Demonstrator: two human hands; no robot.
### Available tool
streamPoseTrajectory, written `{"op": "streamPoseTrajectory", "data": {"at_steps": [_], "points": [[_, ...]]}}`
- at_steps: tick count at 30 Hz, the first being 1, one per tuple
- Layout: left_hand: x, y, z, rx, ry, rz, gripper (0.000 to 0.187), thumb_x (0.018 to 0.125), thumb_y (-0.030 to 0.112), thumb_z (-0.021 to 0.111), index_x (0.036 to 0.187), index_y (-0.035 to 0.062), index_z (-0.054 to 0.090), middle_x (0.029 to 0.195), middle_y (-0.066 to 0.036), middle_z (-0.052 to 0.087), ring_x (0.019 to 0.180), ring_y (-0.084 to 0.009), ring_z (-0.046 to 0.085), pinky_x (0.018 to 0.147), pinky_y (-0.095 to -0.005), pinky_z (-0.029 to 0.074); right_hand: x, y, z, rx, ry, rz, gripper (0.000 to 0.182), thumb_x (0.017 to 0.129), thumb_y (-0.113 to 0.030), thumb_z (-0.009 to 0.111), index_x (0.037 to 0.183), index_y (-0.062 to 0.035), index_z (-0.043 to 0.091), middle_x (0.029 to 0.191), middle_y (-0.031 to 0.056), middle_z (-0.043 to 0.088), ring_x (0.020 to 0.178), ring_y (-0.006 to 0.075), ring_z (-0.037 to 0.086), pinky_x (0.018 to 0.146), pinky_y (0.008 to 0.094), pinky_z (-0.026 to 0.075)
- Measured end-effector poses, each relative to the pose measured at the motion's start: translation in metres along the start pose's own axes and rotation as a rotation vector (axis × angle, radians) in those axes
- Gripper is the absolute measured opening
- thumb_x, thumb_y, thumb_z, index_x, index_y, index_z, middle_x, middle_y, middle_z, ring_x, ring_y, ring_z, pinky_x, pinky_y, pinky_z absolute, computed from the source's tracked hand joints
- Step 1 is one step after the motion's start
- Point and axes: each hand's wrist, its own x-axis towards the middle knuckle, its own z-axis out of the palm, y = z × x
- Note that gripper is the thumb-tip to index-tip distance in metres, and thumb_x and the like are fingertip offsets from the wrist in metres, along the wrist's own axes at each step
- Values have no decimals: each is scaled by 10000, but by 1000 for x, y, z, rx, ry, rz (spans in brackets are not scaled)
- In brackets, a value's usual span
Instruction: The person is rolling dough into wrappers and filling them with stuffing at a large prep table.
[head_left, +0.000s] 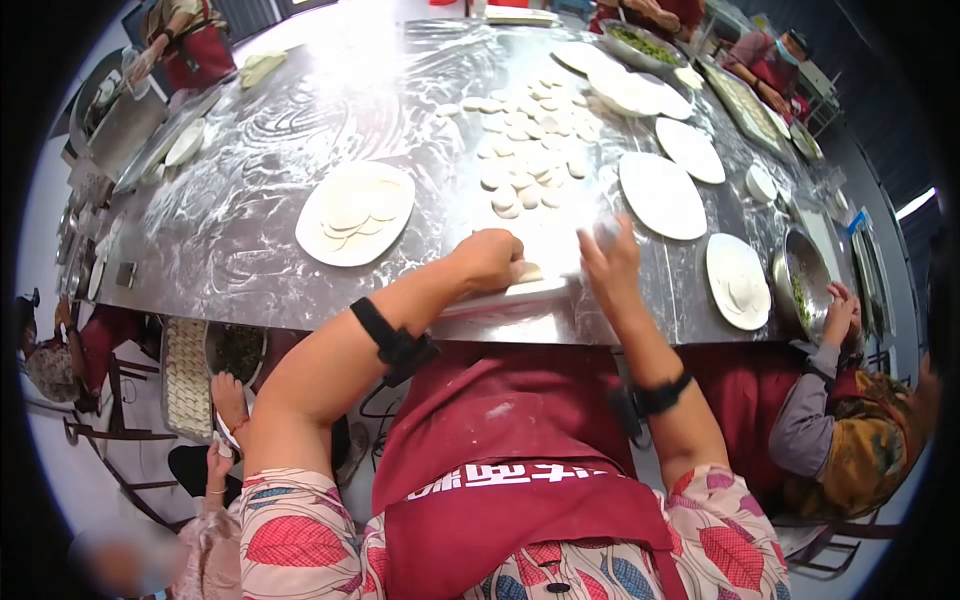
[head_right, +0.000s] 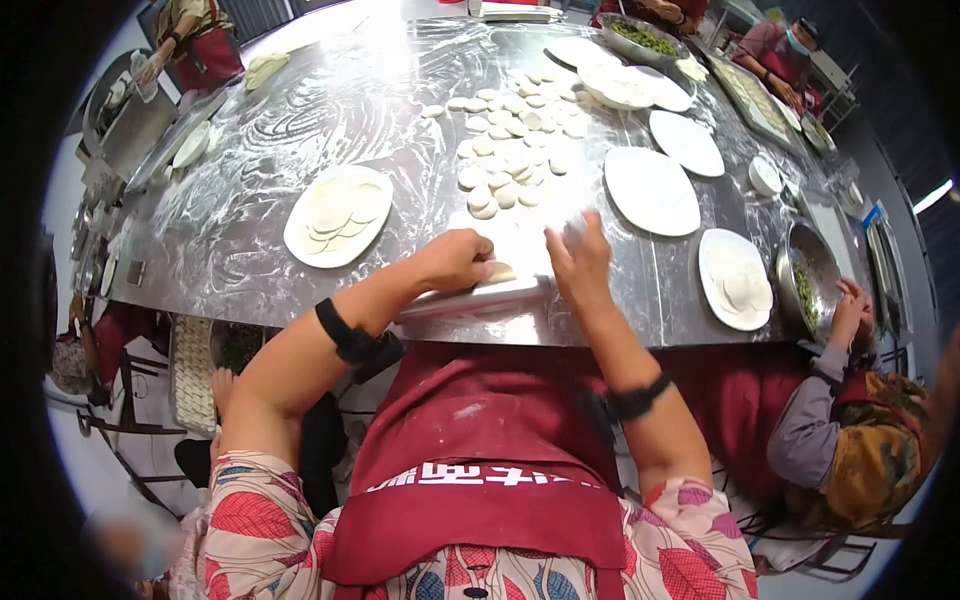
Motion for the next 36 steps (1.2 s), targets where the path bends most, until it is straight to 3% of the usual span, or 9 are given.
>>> {"op": "streamPoseTrajectory", "data": {"at_steps": [3, 7, 10, 13, 15, 18, 23, 30, 36], "points": [[-8, -12, 4, -53, 41, -10, 205, 734, 140, 606, 874, -10, 621, 756, -203, 620, 720, -318, 620, 677, -390, 467, -47, -10, -25, 140, -63, 306, 274, 811, -79, 625, 1003, 10, 450, 705, 101, 592, 630, 155, 588, 566, 311, 475], [-5, -2, 4, -76, -10, -72, 183, 779, 139, 584, 841, -27, 630, 744, -207, 626, 719, -314, 624, 676, -385, 466, -5, 8, 4, -79, 73, -76, 283, 803, -105, 648, 946, 5, 430, 646, 152, 567, 582, 269, 581, 539, 369, 453], [8, 9, 4, -24, 36, -87, 197, 796, 149, 580, 822, -37, 635, 744, -213, 630, 722, -316, 625, 680, -388, 465, 27, 6, 26, -18, 4, 81, 315, 791, -112, 652, 981, 14, 435, 663, 200, 565, 582, 339, 567, 558, 405, 449], [5, 6, 2, -22, -12, -67, 204, 784, 154, 593, 842, -39, 631, 765, -218, 629, 725, -307, 620, 689, -385, 463, -3, 6, 5, -161, 101, -130, 308, 796, -96, 645, 995, 15, 439, 668, 175, 579, 584, 300, 582, 555, 381, 460], [-1, -2, 5, 29, 21, -20, 206, 775, 149, 597, 853, -39, 626, 766, -213, 627, 725, -297, 615, 685, -381, 460, -37, -6, -19, 78, -7, 149, 292, 800, -74, 635, 1004, 16, 446, 701, 148, 598, 602, 245, 598, 557, 348, 469], [-11, 3, 2, -76, -45, -32, 204, 770, 140, 596, 862, -40, 617, 764, -209, 623, 727, -298, 611, 677, -383, 457, -47, 2, -18, 68, 38, 147, 270, 800, -50, 625, 996, 16, 452, 729, 128, 609, 625, 204, 604, 560, 322, 471], [9, 8, 7, 0, 56, -77, 219, 791, 168, 591, 863, -37, 619, 771, -218, 623, 715, -309, 608, 685, -395, 455, 22, 3, 23, -22, 47, 100, 305, 797, -121, 656, 960, 9, 433, 695, 226, 559, 632, 372, 572, 579, 401, 457], [-9, 0, 4, -144, -33, -25, 200, 800, 137, 573, 869, -48, 601, 797, -243, 614, 742, -331, 609, 682, -397, 453, -54, -11, -24, 166, -29, 289, 256, 804, -56, 639, 960, 3, 444, 685, 115, 600, 606, 174, 606, 526, 304, 466], [0, 8, 8, 35, 98, -15, 213, 836, 164, 556, 906, -28, 614, 783, -201, 624, 730, -285, 602, 682, -375, 460, 16, 7, 20, 21, 43, 76, 290, 794, -89, 643, 971, 12, 436, 698, 213, 574, 613, 346, 582, 548, 404, 445]]}}
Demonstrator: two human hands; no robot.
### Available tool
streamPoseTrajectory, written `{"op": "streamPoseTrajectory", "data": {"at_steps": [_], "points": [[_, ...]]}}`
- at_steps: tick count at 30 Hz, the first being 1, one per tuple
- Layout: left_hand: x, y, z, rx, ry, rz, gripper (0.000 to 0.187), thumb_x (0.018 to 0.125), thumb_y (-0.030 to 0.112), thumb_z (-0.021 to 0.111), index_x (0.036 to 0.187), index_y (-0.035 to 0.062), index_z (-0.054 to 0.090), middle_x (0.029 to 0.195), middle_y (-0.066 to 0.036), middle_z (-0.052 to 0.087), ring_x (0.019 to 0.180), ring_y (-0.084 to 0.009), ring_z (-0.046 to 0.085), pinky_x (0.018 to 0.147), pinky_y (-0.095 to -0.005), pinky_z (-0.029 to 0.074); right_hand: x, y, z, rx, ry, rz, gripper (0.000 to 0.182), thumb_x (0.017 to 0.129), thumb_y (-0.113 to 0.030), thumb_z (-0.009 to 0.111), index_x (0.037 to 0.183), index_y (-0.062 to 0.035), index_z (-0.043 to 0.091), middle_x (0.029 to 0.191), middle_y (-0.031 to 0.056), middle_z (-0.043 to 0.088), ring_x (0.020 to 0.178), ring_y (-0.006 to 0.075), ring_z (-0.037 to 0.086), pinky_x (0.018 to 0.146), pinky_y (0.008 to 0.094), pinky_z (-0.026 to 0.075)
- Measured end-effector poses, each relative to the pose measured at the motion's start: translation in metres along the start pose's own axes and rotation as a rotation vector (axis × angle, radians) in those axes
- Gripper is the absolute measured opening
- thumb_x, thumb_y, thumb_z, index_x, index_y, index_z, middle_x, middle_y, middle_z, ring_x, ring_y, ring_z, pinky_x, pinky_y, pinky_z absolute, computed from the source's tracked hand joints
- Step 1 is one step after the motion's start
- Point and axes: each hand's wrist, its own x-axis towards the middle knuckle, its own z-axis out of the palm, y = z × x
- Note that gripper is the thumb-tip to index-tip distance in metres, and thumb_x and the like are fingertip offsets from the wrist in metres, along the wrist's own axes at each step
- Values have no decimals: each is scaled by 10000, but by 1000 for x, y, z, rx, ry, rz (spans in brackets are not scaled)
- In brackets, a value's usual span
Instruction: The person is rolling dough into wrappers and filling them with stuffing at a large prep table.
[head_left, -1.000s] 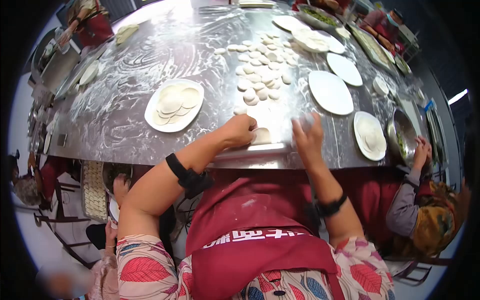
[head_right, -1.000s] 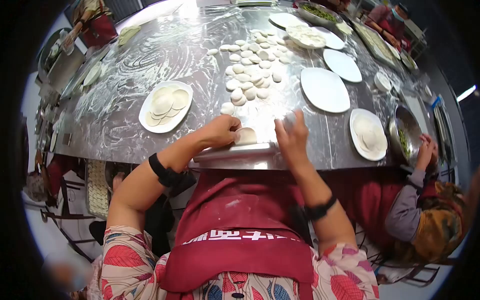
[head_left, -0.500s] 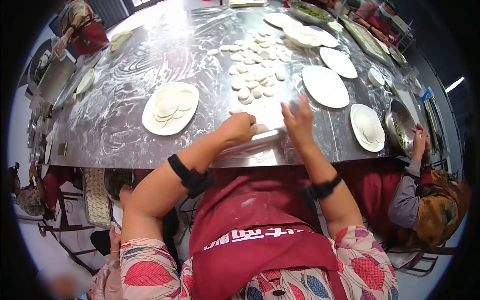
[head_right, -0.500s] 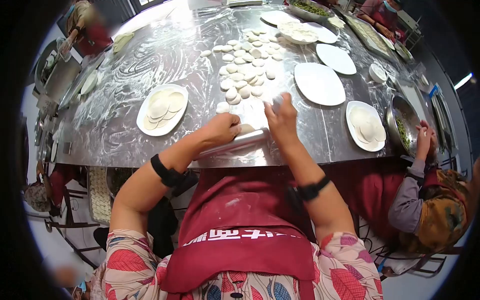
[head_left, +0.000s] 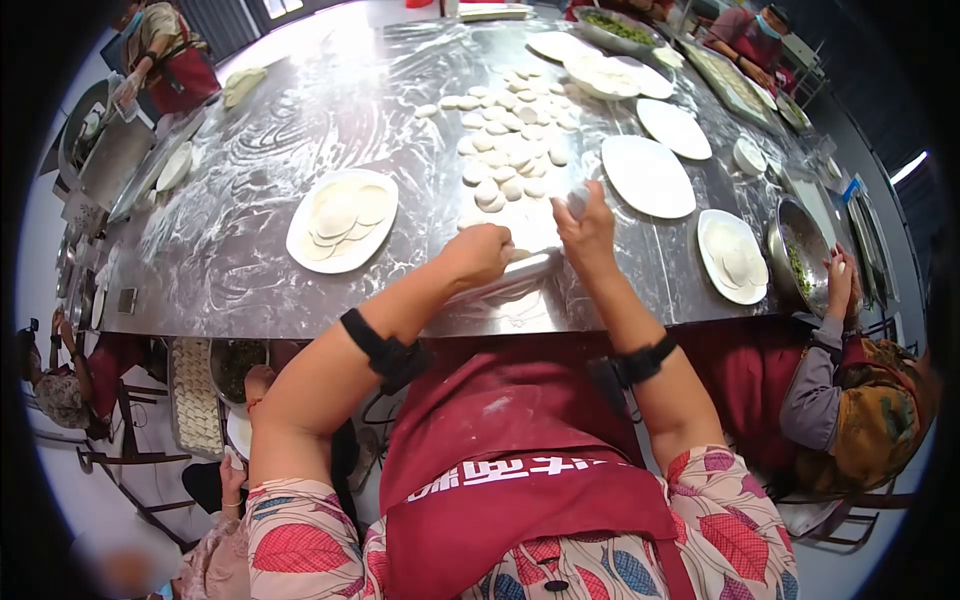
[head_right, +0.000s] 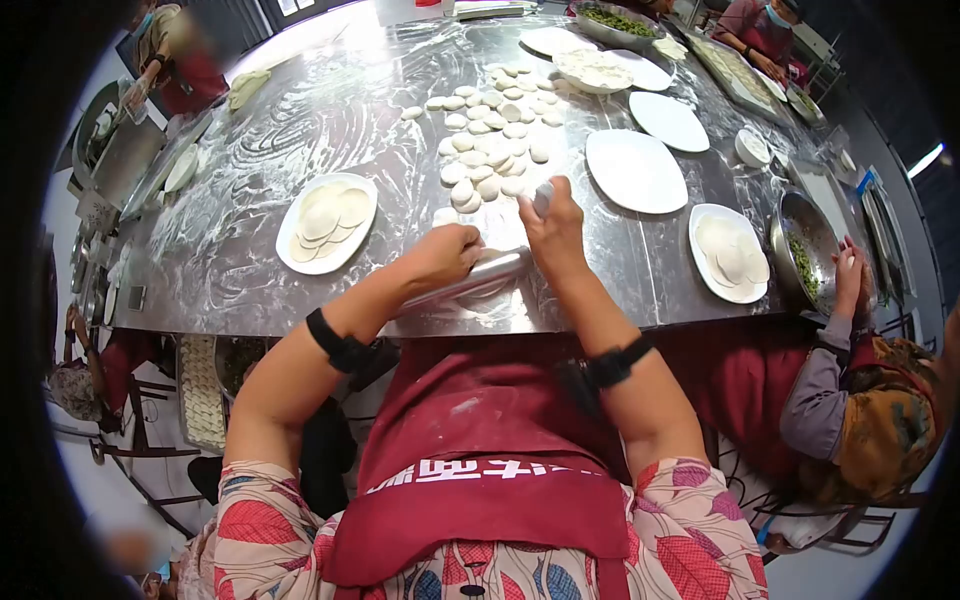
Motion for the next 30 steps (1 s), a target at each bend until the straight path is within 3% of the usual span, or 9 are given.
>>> {"op": "streamPoseTrajectory", "data": {"at_steps": [4, 9, 13, 16, 19, 21, 22, 27, 30], "points": [[1, 7, -7, -104, -135, -51, 202, 822, 168, 581, 886, -21, 615, 781, -187, 628, 737, -273, 603, 678, -366, 459, -17, -10, -15, -28, 25, -64, 297, 793, -101, 653, 970, 9, 441, 694, 196, 582, 629, 316, 594, 562, 386, 457], [-1, -17, 2, -200, -128, -19, 161, 786, 69, 550, 907, -30, 590, 821, -174, 625, 756, -269, 591, 692, -362, 455, -69, -13, -43, 151, -8, 144, 225, 802, -46, 626, 927, 2, 445, 618, 67, 559, 538, 139, 547, 495, 294, 437], [-6, -3, -9, -94, -121, 8, 189, 795, 101, 541, 916, -28, 609, 880, -207, 638, 825, -310, 614, 739, -376, 465, -13, -1, -9, -6, -1, 20, 280, 799, -85, 650, 959, 1, 437, 668, 181, 572, 575, 282, 578, 529, 362, 442], [5, -14, -3, -66, -50, -84, 223, 795, 159, 567, 919, -14, 631, 905, -221, 639, 864, -327, 618, 770, -388, 467, 10, -3, 15, -72, 113, -124, 281, 794, -87, 653, 972, 5, 456, 687, 185, 582, 587, 294, 585, 550, 372, 452], [-9, -7, -4, -130, -44, -87, 234, 777, 205, 599, 904, 12, 639, 883, -207, 641, 852, -333, 616, 756, -399, 468, -14, 15, -5, -46, 84, -190, 301, 804, -47, 630, 1042, 38, 466, 712, 115, 605, 573, 174, 564, 536, 310, 457], [-19, -5, -2, -28, -44, -27, 201, 771, 211, 605, 856, 30, 629, 820, -182, 636, 814, -326, 613, 721, -398, 466, -46, -10, -27, 76, 59, 29, 239, 814, -17, 623, 991, 7, 465, 659, 48, 551, 549, 120, 529, 480, 255, 426], [-19, -5, 2, -48, -13, -49, 170, 754, 204, 624, 814, 45, 609, 784, -164, 622, 785, -316, 608, 690, -393, 462, -57, -12, -34, 179, 9, 176, 192, 831, -21, 618, 927, -25, 452, 636, 29, 524, 528, 92, 510, 457, 233, 404], [-17, -54, -1, -501, 191, 76, 75, 763, 69, 610, 818, 30, 576, 745, -61, 583, 709, -131, 540, 634, -296, 453, -74, -21, -42, 193, 25, 102, 176, 852, -39, 616, 882, -53, 444, 612, 10, 484, 516, 72, 488, 456, 227, 391], [-35, -79, -66, -467, 281, 42, 136, 795, 64, 619, 916, 15, 583, 789, -40, 591, 734, -100, 557, 639, -259, 473, -72, -18, -39, 209, 35, 122, 179, 847, -44, 624, 869, -56, 446, 629, 12, 483, 525, 73, 478, 465, 230, 391]]}}
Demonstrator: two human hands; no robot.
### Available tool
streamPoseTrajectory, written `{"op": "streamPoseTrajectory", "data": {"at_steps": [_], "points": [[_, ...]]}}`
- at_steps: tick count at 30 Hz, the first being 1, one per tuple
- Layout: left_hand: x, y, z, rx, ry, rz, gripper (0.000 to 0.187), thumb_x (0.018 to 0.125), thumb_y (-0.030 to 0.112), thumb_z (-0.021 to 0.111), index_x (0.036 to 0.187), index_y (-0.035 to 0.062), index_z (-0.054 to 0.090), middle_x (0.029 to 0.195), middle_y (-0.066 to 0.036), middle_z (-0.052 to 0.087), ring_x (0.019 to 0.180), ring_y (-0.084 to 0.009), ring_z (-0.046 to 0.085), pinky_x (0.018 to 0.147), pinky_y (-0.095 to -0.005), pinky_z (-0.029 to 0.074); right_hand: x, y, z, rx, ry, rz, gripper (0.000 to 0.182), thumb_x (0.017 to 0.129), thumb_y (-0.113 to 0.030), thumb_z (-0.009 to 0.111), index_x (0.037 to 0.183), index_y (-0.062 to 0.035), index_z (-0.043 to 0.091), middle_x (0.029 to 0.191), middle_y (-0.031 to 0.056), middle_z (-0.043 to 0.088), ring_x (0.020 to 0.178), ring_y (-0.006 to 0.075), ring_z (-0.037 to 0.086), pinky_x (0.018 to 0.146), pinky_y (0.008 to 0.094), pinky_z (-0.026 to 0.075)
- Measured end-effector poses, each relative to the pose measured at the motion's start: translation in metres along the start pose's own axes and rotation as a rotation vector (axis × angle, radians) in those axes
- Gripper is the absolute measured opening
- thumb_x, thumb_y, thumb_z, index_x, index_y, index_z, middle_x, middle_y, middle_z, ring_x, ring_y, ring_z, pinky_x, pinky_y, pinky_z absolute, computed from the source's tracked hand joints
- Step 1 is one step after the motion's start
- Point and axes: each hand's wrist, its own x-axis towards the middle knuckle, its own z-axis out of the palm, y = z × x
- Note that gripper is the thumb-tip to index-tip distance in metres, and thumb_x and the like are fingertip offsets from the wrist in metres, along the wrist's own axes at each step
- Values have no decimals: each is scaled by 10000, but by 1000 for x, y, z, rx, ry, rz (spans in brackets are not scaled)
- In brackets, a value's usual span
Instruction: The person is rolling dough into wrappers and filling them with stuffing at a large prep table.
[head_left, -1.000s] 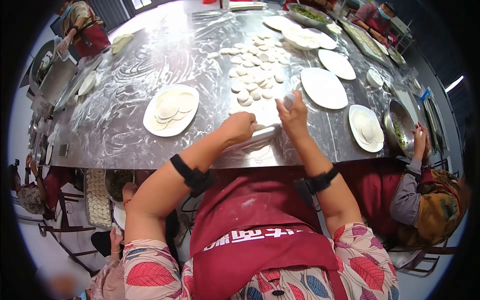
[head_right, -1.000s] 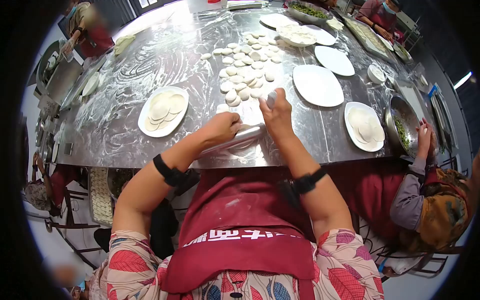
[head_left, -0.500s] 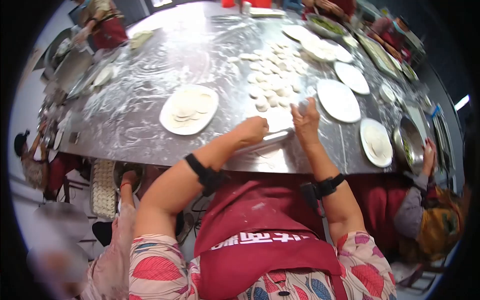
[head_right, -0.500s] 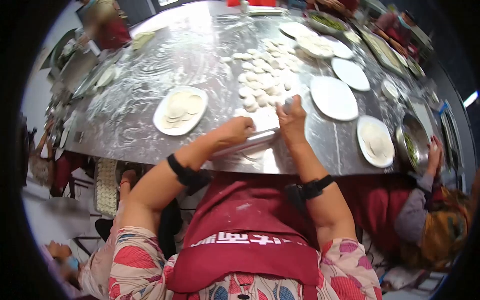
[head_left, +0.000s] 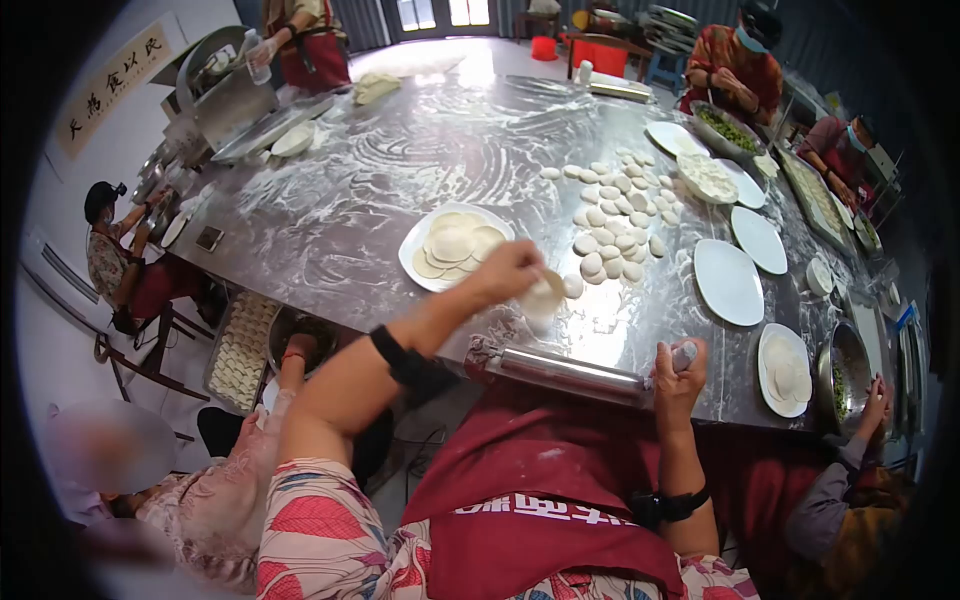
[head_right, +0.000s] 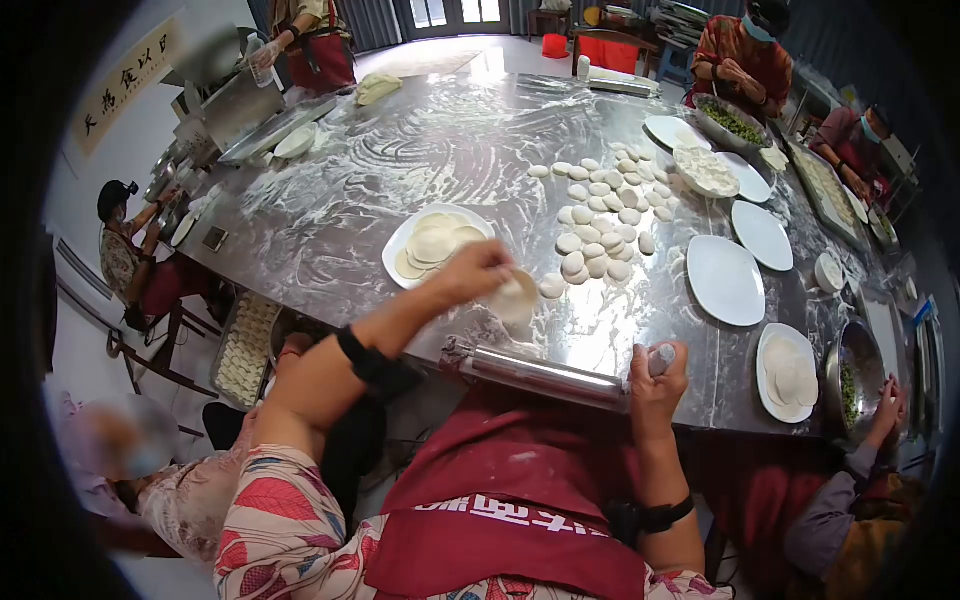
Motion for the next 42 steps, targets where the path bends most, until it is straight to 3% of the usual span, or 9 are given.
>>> {"op": "streamPoseTrajectory", "data": {"at_steps": [4, 7, 10, 15, 22, 27, 31, 35, 42], "points": [[10, -14, -95, 386, 133, -159, 242, 797, 109, 654, 985, -22, 576, 905, -120, 623, 829, -191, 596, 725, -308, 491, 1, 8, -2, -34, 4, -45, 195, 831, -55, 642, 854, -51, 448, 650, 21, 479, 543, 84, 464, 486, 244, 396], [21, -9, -116, 547, 421, -223, 246, 780, 107, 649, 966, -43, 590, 888, -149, 636, 808, -207, 605, 716, -314, 489, 0, 9, -2, -59, 13, -55, 208, 818, -56, 653, 847, -48, 447, 651, 28, 475, 548, 93, 460, 497, 254, 400], [33, -4, -76, 414, 225, -64, 140, 735, 122, 636, 819, 11, 652, 770, -152, 651, 726, -266, 622, 667, -357, 491, 2, 14, -2, -62, 6, -78, 212, 810, -56, 659, 862, -48, 454, 654, 32, 482, 553, 95, 467, 500, 256, 401], [52, 8, 19, 572, -112, -176, 270, 710, 268, 678, 799, 14, 649, 803, -186, 647, 788, -312, 630, 700, -383, 489, 5, 10, -5, -40, -26, -75, 194, 848, -101, 629, 936, -45, 465, 615, 26, 497, 535, 85, 477, 488, 245, 389], [55, 12, 65, 630, -82, -205, 331, 697, 282, 716, 855, 13, 607, 811, -178, 624, 748, -305, 608, 671, -365, 474, 2, 0, -7, 101, -78, -23, 129, 882, -97, 573, 936, -51, 466, 575, 17, 512, 514, 69, 506, 476, 218, 402], [29, 20, 90, 232, -224, -242, 338, 724, 162, 694, 1004, 3, 591, 833, -110, 618, 730, -199, 590, 660, -305, 464, 16, -6, -5, 160, -115, 51, 112, 852, -24, 564, 905, -46, 468, 581, 16, 514, 505, 65, 513, 453, 211, 399], [21, 32, 107, -82, -352, -274, 226, 756, 113, 648, 944, -13, 639, 788, -78, 626, 730, -145, 577, 657, -284, 460, 46, -32, 10, 59, -121, -92, 121, 842, -35, 587, 863, -57, 470, 571, -4, 494, 488, 47, 482, 422, 218, 364], [20, 38, 106, 518, -246, -74, 170, 727, 125, 649, 869, 33, 670, 777, -100, 669, 721, -187, 634, 650, -305, 482, 50, 3, 14, 107, -129, 19, 132, 848, -67, 602, 847, -60, 470, 566, 4, 505, 484, 54, 494, 425, 224, 377], [11, 27, 101, 365, -181, -175, 153, 702, 152, 692, 792, 28, 686, 726, -114, 668, 675, -204, 644, 642, -312, 492, 55, 7, 21, -5, -68, -56, 139, 825, -49, 595, 874, -19, 468, 611, 73, 558, 498, 121, 556, 457, 263, 440]]}}
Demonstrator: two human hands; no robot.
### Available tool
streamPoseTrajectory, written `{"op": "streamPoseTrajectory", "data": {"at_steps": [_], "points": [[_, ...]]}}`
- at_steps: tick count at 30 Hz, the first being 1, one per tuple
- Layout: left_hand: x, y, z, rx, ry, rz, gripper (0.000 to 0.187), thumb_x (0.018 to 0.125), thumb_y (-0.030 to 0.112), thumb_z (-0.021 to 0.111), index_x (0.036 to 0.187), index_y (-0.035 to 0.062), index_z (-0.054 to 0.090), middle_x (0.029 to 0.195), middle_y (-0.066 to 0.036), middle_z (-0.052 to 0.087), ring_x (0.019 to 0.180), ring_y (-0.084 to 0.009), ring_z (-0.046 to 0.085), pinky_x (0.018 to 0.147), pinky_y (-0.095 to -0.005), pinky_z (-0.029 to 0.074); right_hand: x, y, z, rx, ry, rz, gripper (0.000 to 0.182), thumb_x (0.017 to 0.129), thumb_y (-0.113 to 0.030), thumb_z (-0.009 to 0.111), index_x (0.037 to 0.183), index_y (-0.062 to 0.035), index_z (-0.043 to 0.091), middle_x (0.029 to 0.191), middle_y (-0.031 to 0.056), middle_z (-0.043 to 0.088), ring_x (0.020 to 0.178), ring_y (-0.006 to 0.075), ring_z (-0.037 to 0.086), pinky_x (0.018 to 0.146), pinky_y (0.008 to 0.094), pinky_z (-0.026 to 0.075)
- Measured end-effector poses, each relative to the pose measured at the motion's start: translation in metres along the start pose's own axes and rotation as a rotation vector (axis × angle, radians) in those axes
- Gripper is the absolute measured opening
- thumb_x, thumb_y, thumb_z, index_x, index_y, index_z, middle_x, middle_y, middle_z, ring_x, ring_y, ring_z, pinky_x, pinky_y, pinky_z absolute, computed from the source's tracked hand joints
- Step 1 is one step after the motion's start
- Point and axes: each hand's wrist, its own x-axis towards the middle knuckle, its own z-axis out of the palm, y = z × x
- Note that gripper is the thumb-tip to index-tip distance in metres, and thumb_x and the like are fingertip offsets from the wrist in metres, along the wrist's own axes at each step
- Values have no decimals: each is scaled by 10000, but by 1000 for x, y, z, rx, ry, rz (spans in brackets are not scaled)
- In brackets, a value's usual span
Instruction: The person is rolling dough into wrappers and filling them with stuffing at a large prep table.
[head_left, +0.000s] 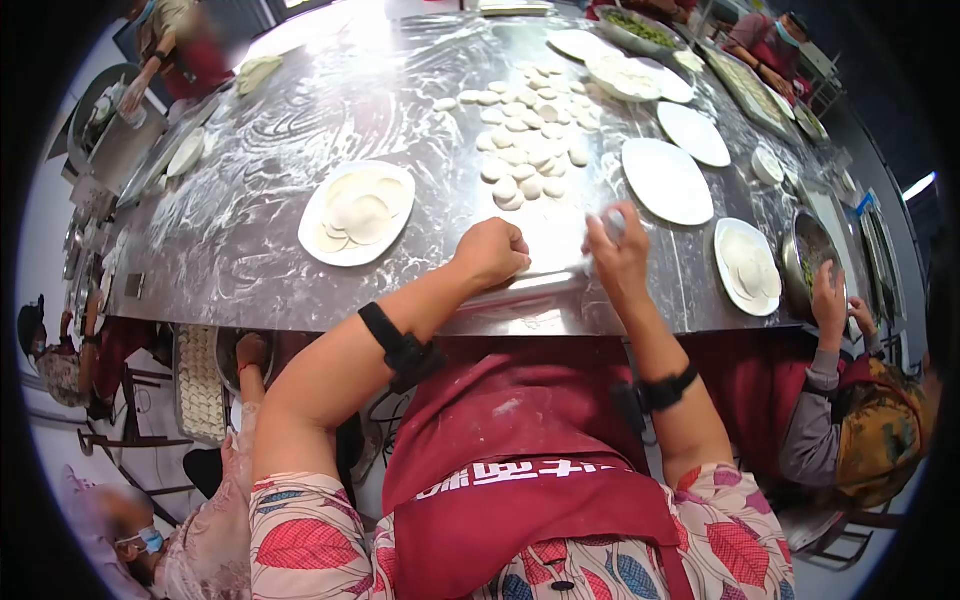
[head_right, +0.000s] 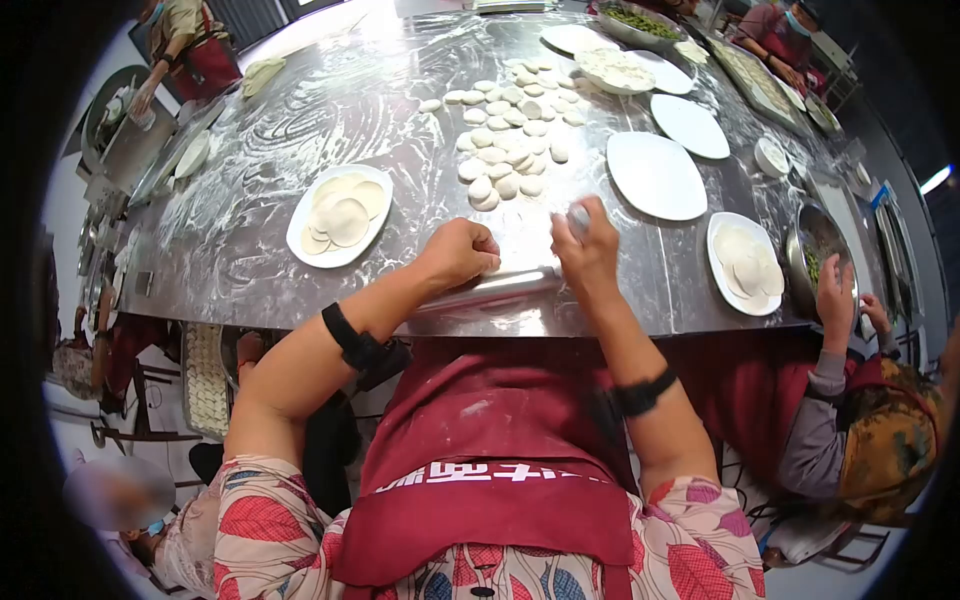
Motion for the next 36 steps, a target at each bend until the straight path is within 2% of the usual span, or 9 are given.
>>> {"op": "streamPoseTrajectory", "data": {"at_steps": [6, 9, 16, 18, 22, 28, 31, 34, 36], "points": [[2, -2, -7, -7, 21, 34, 134, 719, 105, 640, 795, 0, 676, 681, -111, 652, 587, -177, 618, 583, -306, 486, -6, -1, -5, -6, -23, 47, 141, 829, -63, 593, 855, -24, 460, 559, 55, 548, 460, 117, 536, 423, 265, 418], [-8, -9, -1, -303, -22, -151, 103, 727, 74, 628, 771, -13, 662, 662, -116, 645, 589, -158, 613, 566, -310, 484, -17, -3, -9, -16, 8, 46, 143, 821, -52, 596, 863, -22, 463, 575, 58, 556, 464, 115, 532, 424, 266, 413], [9, 14, 0, -3, -137, 60, 160, 734, 140, 657, 837, 20, 681, 747, -144, 660, 682, -221, 631, 651, -335, 477, 15, 18, 13, -106, 41, -89, 160, 809, -46, 605, 870, -25, 459, 577, 75, 535, 479, 140, 528, 444, 292, 412], [9, 8, -1, 9, -199, 160, 160, 728, 135, 660, 829, 13, 681, 739, -142, 661, 675, -208, 629, 646, -330, 480, -9, 10, -6, -89, 10, 21, 166, 808, -45, 608, 863, -28, 452, 580, 75, 536, 480, 139, 532, 444, 291, 414], [1, -6, -1, -190, -46, -78, 150, 712, 101, 668, 814, -7, 688, 729, -134, 667, 656, -183, 627, 633, -303, 490, -43, -5, -19, 27, 20, 104, 170, 809, -44, 606, 846, -34, 440, 581, 69, 535, 486, 128, 538, 447, 286, 418], [3, 16, -6, -21, -85, 3, 184, 717, 110, 681, 866, 3, 697, 733, -140, 670, 651, -185, 631, 633, -303, 492, 24, 21, 17, -164, 31, -43, 200, 792, -93, 641, 872, -36, 466, 612, 174, 556, 547, 330, 560, 516, 370, 439], [6, 7, -9, 14, -126, 125, 177, 710, 100, 672, 858, 2, 685, 753, -165, 660, 680, -232, 631, 649, -327, 492, 0, 11, -1, -219, 34, -20, 185, 798, -77, 625, 871, -30, 461, 602, 152, 559, 529, 279, 570, 498, 355, 439], [5, -6, -14, -9, -106, 122, 170, 717, 116, 655, 836, -5, 655, 763, -153, 654, 694, -235, 620, 657, -338, 482, -43, -5, -23, -30, -15, 106, 166, 800, -30, 603, 875, -2, 457, 608, 99, 561, 523, 150, 571, 468, 307, 432], [0, -9, -16, -94, -206, 96, 173, 730, 132, 642, 828, -11, 637, 761, -147, 649, 693, -235, 614, 660, -341, 477, -29, 4, -15, -62, 16, 19, 173, 800, -34, 608, 883, -5, 458, 616, 118, 564, 522, 186, 574, 474, 318, 433]]}}
